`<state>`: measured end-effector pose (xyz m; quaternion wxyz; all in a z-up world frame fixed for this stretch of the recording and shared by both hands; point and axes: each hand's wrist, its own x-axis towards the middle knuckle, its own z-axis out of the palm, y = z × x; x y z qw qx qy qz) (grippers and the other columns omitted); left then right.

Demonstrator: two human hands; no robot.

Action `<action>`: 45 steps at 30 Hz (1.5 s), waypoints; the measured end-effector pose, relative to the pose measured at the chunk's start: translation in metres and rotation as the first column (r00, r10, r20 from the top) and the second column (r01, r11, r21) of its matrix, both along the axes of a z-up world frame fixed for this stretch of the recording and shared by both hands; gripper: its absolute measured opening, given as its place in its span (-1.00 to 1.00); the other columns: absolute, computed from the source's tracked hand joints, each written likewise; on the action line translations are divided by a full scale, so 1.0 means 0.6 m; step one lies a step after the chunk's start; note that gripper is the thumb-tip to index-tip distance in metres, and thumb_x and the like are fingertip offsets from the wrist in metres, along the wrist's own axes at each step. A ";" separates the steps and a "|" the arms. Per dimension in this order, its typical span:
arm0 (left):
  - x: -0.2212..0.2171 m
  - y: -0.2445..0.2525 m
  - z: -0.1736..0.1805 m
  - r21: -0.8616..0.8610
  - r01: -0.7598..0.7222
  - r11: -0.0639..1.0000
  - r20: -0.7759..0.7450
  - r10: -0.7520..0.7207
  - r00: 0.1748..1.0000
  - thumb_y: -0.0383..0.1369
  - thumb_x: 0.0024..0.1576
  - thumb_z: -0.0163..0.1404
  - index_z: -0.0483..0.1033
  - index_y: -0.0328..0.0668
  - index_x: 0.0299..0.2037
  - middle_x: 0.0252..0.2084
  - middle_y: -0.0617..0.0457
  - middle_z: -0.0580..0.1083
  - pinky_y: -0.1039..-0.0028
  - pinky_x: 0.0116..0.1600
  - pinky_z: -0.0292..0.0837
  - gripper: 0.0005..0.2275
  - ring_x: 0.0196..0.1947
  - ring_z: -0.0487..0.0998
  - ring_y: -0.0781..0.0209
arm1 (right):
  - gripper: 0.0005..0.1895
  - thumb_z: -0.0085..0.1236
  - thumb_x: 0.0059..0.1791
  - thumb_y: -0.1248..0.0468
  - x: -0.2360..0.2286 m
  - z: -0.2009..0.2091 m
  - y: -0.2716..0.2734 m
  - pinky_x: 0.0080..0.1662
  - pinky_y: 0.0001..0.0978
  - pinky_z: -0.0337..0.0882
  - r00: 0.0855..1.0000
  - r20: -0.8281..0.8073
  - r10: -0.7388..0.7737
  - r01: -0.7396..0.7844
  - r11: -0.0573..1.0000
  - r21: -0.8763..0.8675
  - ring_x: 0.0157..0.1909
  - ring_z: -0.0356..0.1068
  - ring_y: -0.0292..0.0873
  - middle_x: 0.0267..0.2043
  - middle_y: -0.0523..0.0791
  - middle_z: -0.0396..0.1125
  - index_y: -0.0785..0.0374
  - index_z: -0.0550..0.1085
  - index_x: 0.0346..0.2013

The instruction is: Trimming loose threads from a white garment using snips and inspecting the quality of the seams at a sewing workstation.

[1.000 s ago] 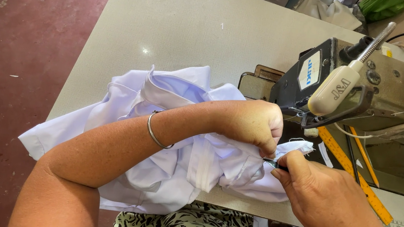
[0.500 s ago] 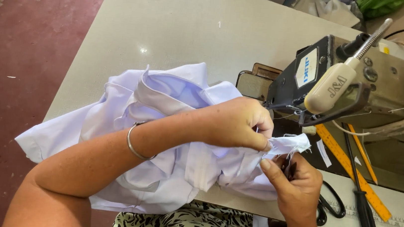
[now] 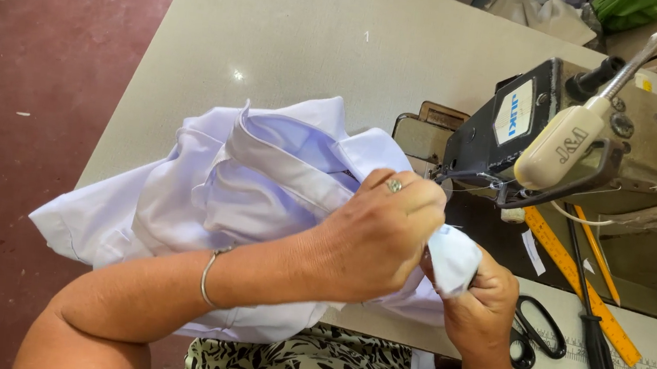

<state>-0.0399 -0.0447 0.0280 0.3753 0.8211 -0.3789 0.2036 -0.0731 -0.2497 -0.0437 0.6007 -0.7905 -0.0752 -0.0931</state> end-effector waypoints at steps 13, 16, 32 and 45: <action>0.091 -0.017 -0.006 0.020 0.137 0.990 -0.501 -0.109 0.859 -0.30 0.06 -0.04 0.11 -0.01 -0.62 -0.66 0.20 0.23 0.32 -0.41 0.11 -0.72 -0.57 0.21 0.23 | -0.55 -0.10 0.04 0.11 -0.072 0.075 -0.050 -0.06 -0.38 0.41 0.972 -0.210 0.100 -0.172 0.917 -0.360 -0.15 0.44 -0.26 -0.20 -0.15 0.41 0.27 0.41 0.15; 0.102 -0.023 0.001 0.052 0.201 0.978 -0.582 -0.134 0.802 -0.28 0.04 0.01 0.18 0.00 -0.64 -0.65 0.24 0.31 0.38 -0.39 0.19 -0.73 -0.56 0.28 0.29 | -0.54 -0.12 0.01 -0.03 -0.083 0.086 -0.049 -0.13 -0.28 0.50 0.952 -0.287 0.110 -0.277 0.709 -0.648 -0.16 0.62 -0.13 -0.12 -0.18 0.58 0.04 0.35 0.14; 0.112 -0.010 0.027 -0.057 0.266 0.962 -0.765 -0.213 0.608 -0.26 -0.03 0.11 0.44 0.01 -0.70 -0.68 0.30 0.47 0.57 -0.28 0.32 -0.78 -0.54 0.42 0.49 | -0.79 0.02 0.06 0.10 -0.016 0.131 -0.030 -0.38 -0.14 0.37 0.941 0.080 0.328 -0.081 0.449 -0.890 -0.45 0.46 -0.09 -0.43 -0.19 0.43 0.06 0.42 -0.06; 0.112 -0.014 0.023 -0.032 0.289 0.957 -0.720 -0.223 0.657 -0.24 -0.06 0.09 0.43 0.03 -0.72 -0.70 0.32 0.47 0.54 -0.28 0.35 -0.78 -0.56 0.40 0.49 | -0.85 -0.02 0.07 0.07 -0.004 0.139 -0.027 -0.41 -0.02 0.32 0.943 -0.028 0.330 -0.170 0.412 -0.895 -0.47 0.44 0.05 -0.51 -0.13 0.39 0.01 0.37 -0.16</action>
